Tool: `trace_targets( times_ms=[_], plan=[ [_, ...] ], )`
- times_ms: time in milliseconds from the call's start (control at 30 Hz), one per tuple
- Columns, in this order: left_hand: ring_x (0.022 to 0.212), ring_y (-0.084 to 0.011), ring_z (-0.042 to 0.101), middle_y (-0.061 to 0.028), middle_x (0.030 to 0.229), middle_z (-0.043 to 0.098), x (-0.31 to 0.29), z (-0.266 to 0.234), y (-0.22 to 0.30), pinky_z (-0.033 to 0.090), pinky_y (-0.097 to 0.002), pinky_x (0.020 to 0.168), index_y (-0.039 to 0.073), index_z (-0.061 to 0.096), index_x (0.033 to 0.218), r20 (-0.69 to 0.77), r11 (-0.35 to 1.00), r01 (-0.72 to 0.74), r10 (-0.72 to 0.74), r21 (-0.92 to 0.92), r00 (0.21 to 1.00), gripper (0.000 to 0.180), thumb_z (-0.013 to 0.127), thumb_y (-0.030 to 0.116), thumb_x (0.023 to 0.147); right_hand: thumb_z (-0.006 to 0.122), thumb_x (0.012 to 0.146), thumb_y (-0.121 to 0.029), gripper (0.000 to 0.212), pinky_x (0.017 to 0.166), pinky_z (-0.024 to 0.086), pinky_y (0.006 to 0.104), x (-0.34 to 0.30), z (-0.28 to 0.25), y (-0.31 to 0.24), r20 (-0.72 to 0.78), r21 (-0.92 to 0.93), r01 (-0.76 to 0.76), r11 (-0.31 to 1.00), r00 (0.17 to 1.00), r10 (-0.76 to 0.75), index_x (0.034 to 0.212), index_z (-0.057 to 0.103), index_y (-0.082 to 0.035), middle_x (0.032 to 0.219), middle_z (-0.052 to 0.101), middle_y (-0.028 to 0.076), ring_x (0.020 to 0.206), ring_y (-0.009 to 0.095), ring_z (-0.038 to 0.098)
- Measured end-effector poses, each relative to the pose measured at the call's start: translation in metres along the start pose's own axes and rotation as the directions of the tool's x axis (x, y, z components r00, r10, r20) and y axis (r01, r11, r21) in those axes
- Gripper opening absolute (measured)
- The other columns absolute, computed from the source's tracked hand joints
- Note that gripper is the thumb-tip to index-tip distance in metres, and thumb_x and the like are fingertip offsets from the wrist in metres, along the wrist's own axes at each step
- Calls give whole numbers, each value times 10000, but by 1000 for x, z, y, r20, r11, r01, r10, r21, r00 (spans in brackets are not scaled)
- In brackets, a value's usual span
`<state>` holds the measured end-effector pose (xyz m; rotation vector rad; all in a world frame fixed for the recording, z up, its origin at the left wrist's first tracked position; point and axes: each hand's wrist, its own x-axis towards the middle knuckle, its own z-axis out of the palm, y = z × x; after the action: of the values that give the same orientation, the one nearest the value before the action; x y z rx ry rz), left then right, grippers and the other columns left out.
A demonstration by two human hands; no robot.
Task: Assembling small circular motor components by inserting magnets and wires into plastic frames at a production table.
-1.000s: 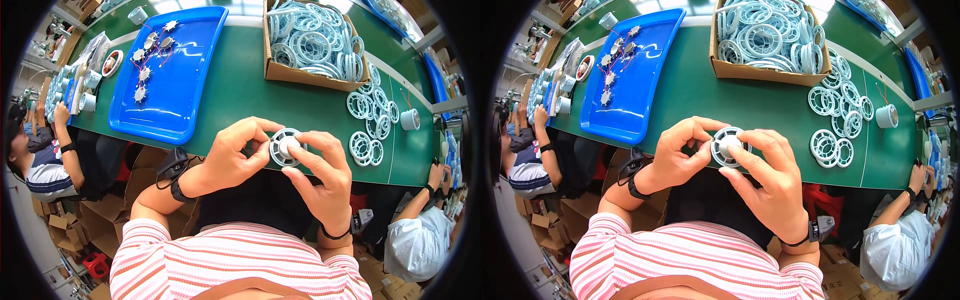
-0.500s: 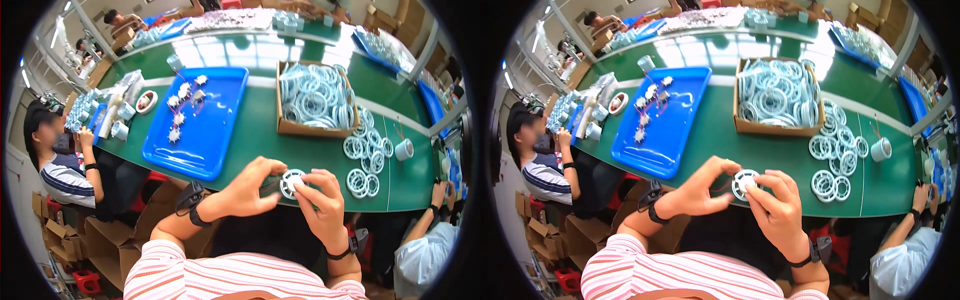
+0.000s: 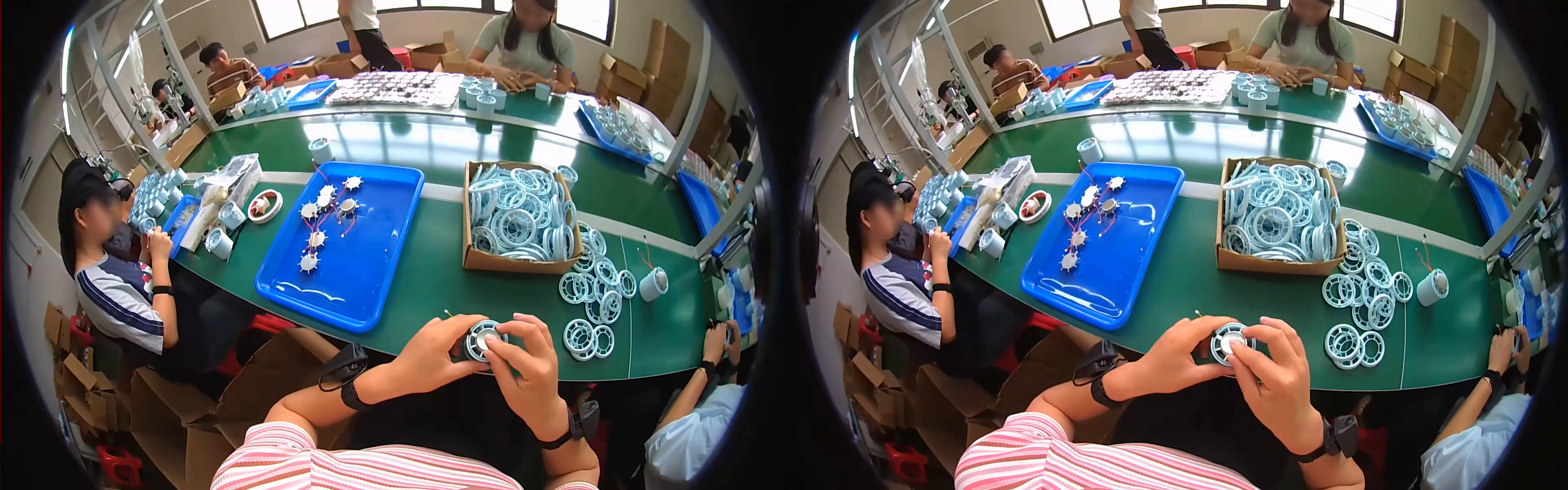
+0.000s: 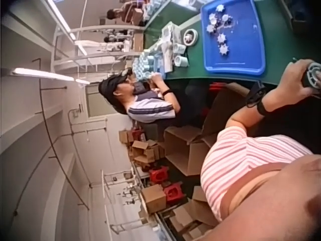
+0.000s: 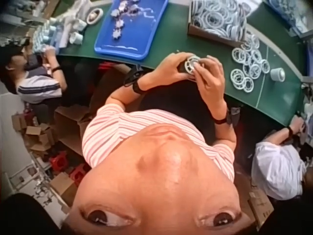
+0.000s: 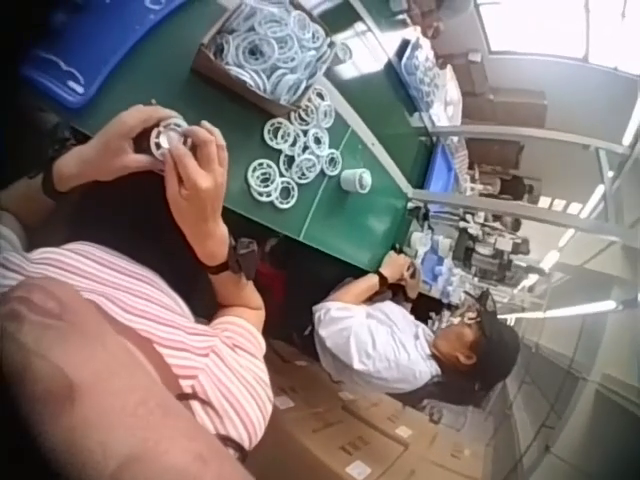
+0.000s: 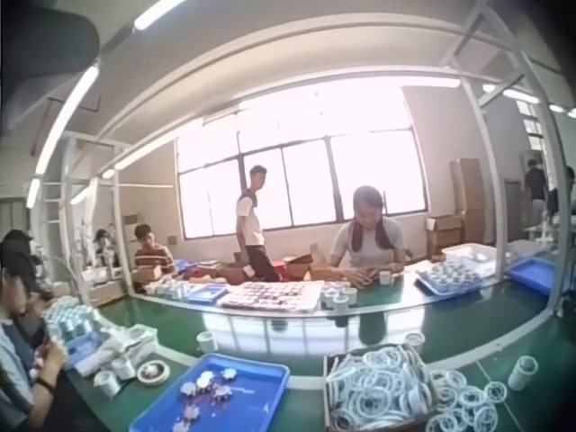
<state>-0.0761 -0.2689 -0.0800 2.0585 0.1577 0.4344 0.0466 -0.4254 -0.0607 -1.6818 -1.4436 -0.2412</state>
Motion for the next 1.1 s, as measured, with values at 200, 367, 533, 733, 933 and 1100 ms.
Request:
trace_targets(
  times_ms=[200,367,533,733,933,1100],
  plan=[
    [744,-149,556,-50,988,672,1,5,-7,468,-290,682,56,637,1277,-41,999,-34,33,-24,999,585,873,185,757,753,834,-53,152,949,488,425,19,-17,-12,159,293,-179,939,978,137,961,671,-38,1099,654,141,1077,333,611],
    [670,-180,580,-63,916,681,6,-6,-2,466,-311,643,48,662,1208,-84,997,-12,6,-71,996,552,881,199,724,551,999,-84,122,1021,436,351,103,-38,-22,-147,441,77,894,989,-13,1085,577,-2,1148,653,149,1113,243,600],
    [690,-175,581,-61,939,701,9,1,-27,480,-307,642,43,670,1176,-39,998,-1,-2,-60,999,514,879,143,718,556,950,-38,174,1064,411,374,122,5,6,83,-222,457,861,889,-451,1119,544,1,1252,552,163,1211,279,548],
    [670,-196,580,-54,1004,709,-1,3,-31,474,-320,648,65,671,1143,-67,996,-83,81,-21,994,480,871,119,710,551,935,-23,190,1073,402,379,94,25,-3,188,180,102,978,973,-136,1122,554,11,1267,519,161,1239,300,528],
    [1003,-215,620,-110,1242,658,-3,7,-24,515,-330,845,52,616,1267,-227,983,-184,178,-4,957,584,858,73,736,542,932,-2,299,1077,404,390,61,-43,1,291,219,-65,974,957,-2,1227,585,-1,1363,523,181,1271,314,525],
    [751,-182,625,-96,1282,664,-1,9,-20,491,-319,738,72,609,1263,-226,976,-217,205,-29,952,590,834,53,719,711,820,34,516,1050,448,408,26,-26,-6,366,208,-175,962,926,89,1319,605,-40,1400,518,176,1244,326,553]
  ],
)
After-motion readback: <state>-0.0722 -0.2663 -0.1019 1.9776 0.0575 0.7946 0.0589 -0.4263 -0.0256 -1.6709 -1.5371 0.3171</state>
